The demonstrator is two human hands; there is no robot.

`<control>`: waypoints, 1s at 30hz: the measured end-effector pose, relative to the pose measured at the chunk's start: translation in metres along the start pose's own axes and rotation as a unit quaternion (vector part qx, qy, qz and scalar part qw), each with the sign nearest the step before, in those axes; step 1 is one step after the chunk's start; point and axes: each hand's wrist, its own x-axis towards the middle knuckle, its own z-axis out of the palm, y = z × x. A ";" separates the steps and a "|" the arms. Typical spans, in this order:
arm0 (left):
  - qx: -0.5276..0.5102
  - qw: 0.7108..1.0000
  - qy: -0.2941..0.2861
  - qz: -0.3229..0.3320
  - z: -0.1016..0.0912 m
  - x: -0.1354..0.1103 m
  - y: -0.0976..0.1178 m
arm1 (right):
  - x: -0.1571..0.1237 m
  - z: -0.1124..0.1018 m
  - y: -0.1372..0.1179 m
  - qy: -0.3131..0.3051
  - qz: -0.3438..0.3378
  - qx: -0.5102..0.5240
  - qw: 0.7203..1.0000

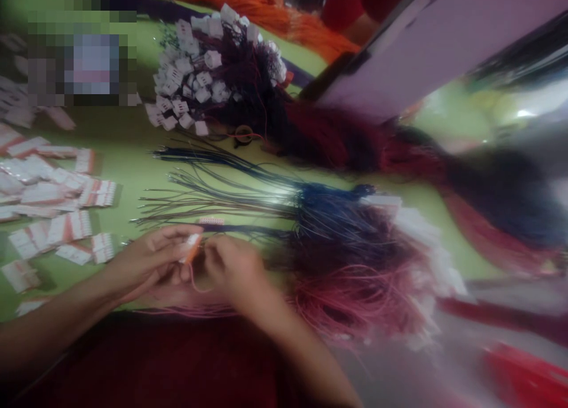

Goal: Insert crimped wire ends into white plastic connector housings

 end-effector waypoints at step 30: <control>0.006 0.998 0.048 0.050 0.004 0.000 0.005 | 0.033 -0.025 0.012 0.098 0.110 -0.109 0.983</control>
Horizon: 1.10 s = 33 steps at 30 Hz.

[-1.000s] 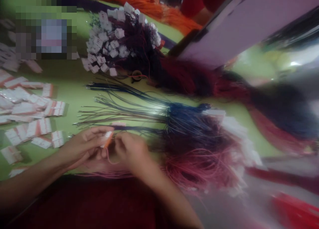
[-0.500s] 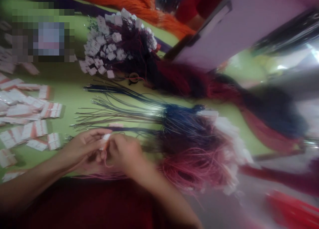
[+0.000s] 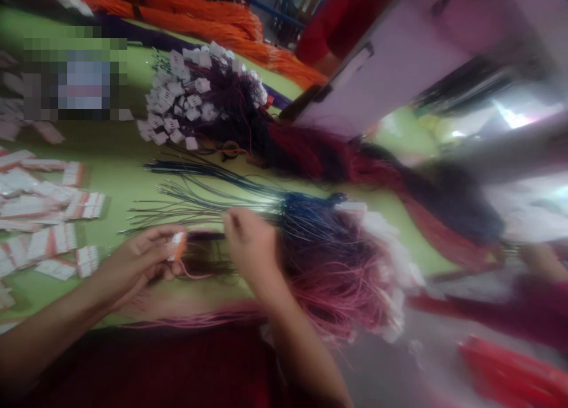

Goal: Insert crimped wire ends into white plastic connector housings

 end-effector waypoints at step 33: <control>-0.010 1.000 0.000 0.000 -0.002 0.003 -0.001 | 0.023 -0.006 0.019 -0.121 0.007 -0.025 0.992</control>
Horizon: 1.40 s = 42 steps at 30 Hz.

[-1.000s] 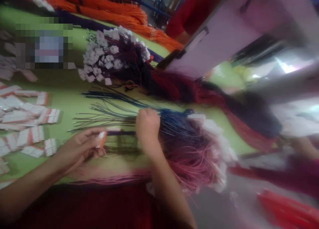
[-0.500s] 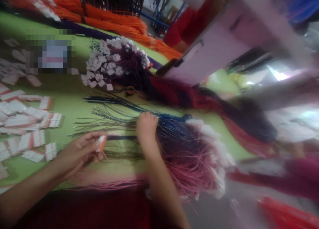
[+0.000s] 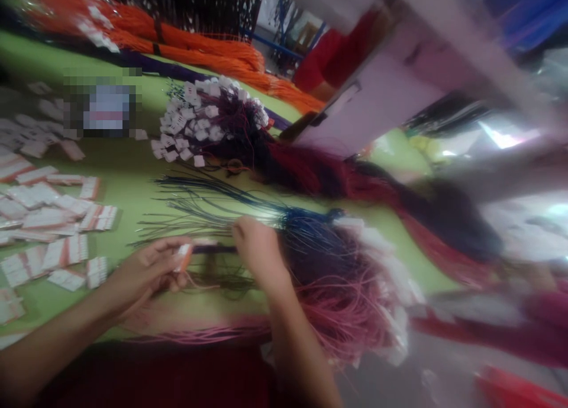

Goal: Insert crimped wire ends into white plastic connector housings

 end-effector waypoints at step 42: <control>-0.005 1.000 -0.021 0.002 -0.004 0.000 -0.002 | -0.043 0.022 -0.048 0.031 -0.099 0.001 0.995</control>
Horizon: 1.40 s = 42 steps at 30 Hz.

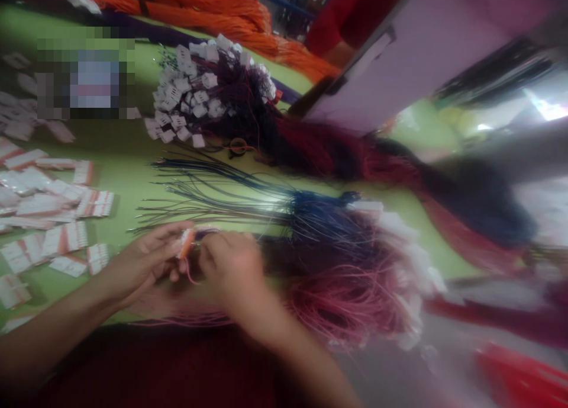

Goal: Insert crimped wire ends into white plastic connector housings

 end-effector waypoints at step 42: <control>0.014 1.000 0.025 0.008 0.004 0.003 -0.004 | -0.001 0.018 0.005 -0.037 0.008 0.033 0.999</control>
